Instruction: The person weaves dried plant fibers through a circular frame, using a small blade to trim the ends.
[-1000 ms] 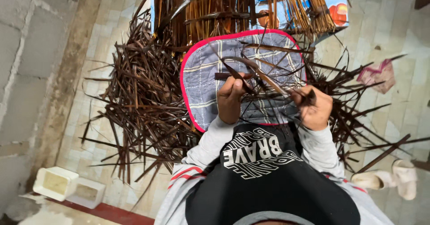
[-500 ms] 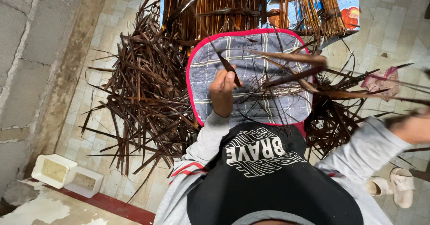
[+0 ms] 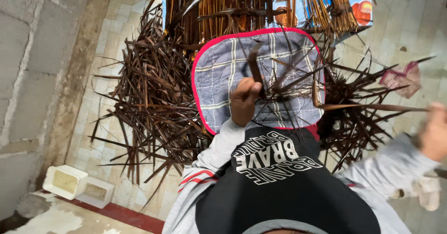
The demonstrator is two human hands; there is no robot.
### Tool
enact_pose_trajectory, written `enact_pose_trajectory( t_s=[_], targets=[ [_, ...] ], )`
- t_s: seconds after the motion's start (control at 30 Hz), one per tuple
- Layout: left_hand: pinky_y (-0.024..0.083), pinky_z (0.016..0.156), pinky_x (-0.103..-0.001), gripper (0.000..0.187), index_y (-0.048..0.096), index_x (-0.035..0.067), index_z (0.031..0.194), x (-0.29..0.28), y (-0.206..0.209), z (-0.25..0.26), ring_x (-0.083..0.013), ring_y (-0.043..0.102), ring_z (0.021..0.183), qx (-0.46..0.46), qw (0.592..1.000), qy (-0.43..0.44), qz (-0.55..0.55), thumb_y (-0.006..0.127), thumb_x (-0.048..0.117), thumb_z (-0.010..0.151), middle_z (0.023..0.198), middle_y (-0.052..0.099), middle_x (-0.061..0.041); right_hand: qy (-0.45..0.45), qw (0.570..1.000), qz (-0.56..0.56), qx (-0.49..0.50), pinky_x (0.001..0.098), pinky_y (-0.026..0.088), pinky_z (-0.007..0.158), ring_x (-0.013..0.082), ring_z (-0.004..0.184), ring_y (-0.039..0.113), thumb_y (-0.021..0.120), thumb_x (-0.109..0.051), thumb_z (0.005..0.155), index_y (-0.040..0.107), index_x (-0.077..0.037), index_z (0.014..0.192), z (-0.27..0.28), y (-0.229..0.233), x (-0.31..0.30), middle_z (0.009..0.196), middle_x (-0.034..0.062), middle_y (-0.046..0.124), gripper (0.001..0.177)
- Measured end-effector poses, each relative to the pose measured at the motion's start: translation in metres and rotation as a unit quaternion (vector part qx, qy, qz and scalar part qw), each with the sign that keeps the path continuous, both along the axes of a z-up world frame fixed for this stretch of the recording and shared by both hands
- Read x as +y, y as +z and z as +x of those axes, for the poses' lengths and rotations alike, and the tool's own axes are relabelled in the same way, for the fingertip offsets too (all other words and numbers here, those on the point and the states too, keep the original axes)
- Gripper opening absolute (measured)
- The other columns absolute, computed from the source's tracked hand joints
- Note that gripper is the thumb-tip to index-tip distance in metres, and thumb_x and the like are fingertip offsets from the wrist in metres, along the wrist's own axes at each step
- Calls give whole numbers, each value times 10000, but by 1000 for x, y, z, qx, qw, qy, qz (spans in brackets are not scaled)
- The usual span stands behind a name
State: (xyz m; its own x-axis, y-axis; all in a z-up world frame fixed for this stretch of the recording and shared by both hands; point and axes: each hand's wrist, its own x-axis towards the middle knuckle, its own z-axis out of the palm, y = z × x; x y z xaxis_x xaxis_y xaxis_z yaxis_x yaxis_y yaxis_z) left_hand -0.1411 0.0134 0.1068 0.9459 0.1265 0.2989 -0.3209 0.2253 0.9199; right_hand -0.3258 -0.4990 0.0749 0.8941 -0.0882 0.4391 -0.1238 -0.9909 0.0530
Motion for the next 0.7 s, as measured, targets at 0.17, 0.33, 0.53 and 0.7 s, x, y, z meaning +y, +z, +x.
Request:
enact_pose_trajectory(
  t_s=[0.17, 0.33, 0.53, 0.7],
  targets=[
    [540, 850, -327, 112, 793, 19, 1080, -7, 16, -12, -187, 671, 894, -19, 998, -54, -23, 743, 58, 988, 945, 719, -114, 188, 908, 334, -168, 539, 339, 1138, 473, 1316, 523, 851, -227, 1098, 537, 16, 1289, 113, 130, 222, 1399, 316, 543, 441],
    [533, 870, -376, 180, 769, -13, 1131, -12, -4, -22, -206, 637, 934, -51, 993, -100, -34, 765, -18, 951, 996, 699, -154, 350, 864, 325, -162, 473, 519, 751, 387, 887, 669, 754, -134, 1037, 441, -341, 1625, 166, 129, 311, 1195, 253, 659, 698],
    [533, 845, -388, 185, 765, -31, 1114, -16, 6, -29, -228, 663, 884, -62, 987, -148, 4, 774, -11, 931, 983, 713, -161, 274, 705, 654, -12, 297, 492, 653, 153, 645, 553, 734, -174, 1027, 712, -59, 846, 171, 121, 333, 967, 112, 674, 215],
    [543, 913, -386, 183, 785, 86, 1176, -9, 42, -19, -271, 717, 1020, -82, 991, -72, 77, 716, 125, 1011, 1107, 743, -98, 267, 823, 493, -87, 336, 521, 715, 263, 737, 681, 825, -176, 998, 767, -75, 898, 157, 135, 333, 1015, 64, 751, 154]
  ],
)
